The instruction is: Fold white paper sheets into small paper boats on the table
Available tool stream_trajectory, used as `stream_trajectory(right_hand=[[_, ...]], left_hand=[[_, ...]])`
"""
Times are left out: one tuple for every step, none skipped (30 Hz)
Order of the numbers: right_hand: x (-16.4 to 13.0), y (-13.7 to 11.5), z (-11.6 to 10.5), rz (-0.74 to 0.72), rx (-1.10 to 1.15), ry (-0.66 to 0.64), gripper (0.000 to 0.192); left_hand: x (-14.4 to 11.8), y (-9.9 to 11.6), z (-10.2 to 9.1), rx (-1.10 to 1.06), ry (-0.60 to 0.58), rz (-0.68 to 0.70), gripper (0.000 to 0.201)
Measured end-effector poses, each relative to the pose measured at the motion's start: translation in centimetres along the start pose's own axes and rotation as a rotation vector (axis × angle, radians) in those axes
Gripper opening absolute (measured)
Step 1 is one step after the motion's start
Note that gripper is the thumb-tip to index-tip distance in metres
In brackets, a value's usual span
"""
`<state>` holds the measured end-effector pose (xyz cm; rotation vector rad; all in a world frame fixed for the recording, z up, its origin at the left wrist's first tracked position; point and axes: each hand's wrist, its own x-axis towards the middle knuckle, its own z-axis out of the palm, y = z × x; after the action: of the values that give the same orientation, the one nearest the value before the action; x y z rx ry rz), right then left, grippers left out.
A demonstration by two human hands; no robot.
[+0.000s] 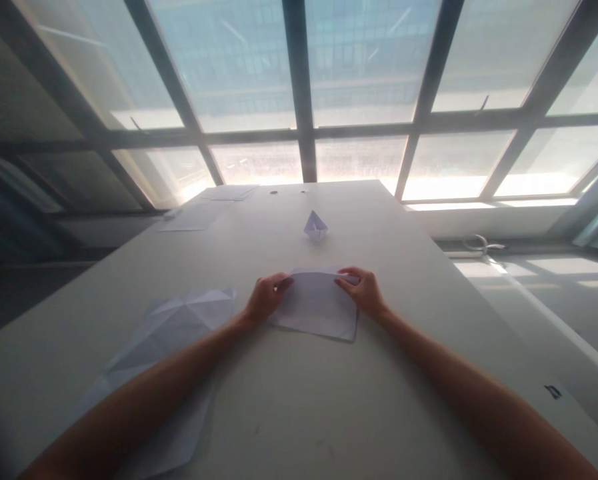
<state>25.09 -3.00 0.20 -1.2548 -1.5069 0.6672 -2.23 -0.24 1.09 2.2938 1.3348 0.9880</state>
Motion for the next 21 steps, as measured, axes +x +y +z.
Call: stream_trajectory(right_hand=[[0.1,0.0,-0.1,0.030,0.063,-0.003,0.043],[0.1,-0.1,-0.1,0.055,0.125,-0.012,0.049],[0.1,-0.1,-0.1,0.077,0.187,-0.027,0.053],[0.1,-0.2,-0.1,0.098,0.244,-0.047,0.053],[0.1,-0.2,-0.1,0.118,0.286,-0.068,0.052],[0.0,-0.2,0.0,0.135,0.311,-0.090,0.049],[0.0,-0.1,0.1,0.145,0.322,-0.108,0.047],[0.0,-0.1,0.2,0.150,0.323,-0.120,0.045],[0.0,-0.1,0.3,0.151,0.322,-0.124,0.044],[0.0,-0.1,0.4,0.149,0.322,-0.118,0.044],[0.0,-0.1,0.5,0.147,0.326,-0.108,0.043],[0.0,-0.2,0.6,0.149,0.331,-0.099,0.043],[0.0,-0.2,0.7,0.154,0.334,-0.090,0.043],[0.0,-0.3,0.8,0.165,0.336,-0.086,0.043],[-0.1,-0.3,0.9,0.178,0.334,-0.082,0.044],[-0.1,-0.2,1.0,0.195,0.330,-0.079,0.044],[-0.1,-0.1,1.0,0.214,0.322,-0.075,0.045],[0.0,0.1,1.0,0.233,0.312,-0.069,0.046],[0.0,0.3,1.0,0.252,0.300,-0.060,0.046],[0.0,0.5,1.0,0.268,0.287,-0.045,0.047],[0.1,0.8,1.0,0.282,0.270,-0.024,0.047]], left_hand=[[0.0,0.1,-0.1,-0.025,0.036,-0.015,0.039],[0.0,0.3,-0.2,-0.053,0.069,-0.029,0.039],[0.0,0.4,-0.2,-0.081,0.102,-0.043,0.039],[0.0,0.5,-0.2,-0.107,0.134,-0.055,0.038],[0.0,0.5,-0.3,-0.130,0.162,-0.064,0.037],[0.0,0.6,-0.3,-0.150,0.190,-0.070,0.035],[0.0,0.6,-0.3,-0.167,0.216,-0.075,0.033],[0.1,0.6,-0.3,-0.181,0.244,-0.080,0.031],[0.1,0.6,-0.3,-0.191,0.273,-0.085,0.028],[0.1,0.6,-0.2,-0.199,0.299,-0.092,0.026],[0.1,0.5,-0.2,-0.211,0.319,-0.101,0.026],[0.2,0.5,-0.2,-0.235,0.329,-0.113,0.028],[0.2,0.5,-0.1,-0.276,0.325,-0.129,0.031],[0.3,0.4,-0.1,-0.334,0.312,-0.150,0.035],[0.3,0.3,0.0,-0.403,0.291,-0.178,0.039],[0.4,0.2,0.2,-0.476,0.267,-0.211,0.043],[0.5,0.0,0.3,-0.544,0.247,-0.245,0.047],[0.6,-0.2,0.4,-0.603,0.233,-0.278,0.052],[0.6,-0.4,0.5,-0.657,0.221,-0.308,0.058],[0.7,-0.6,0.6,-0.705,0.209,-0.333,0.064],[0.7,-0.7,0.6,-0.745,0.192,-0.352,0.070]])
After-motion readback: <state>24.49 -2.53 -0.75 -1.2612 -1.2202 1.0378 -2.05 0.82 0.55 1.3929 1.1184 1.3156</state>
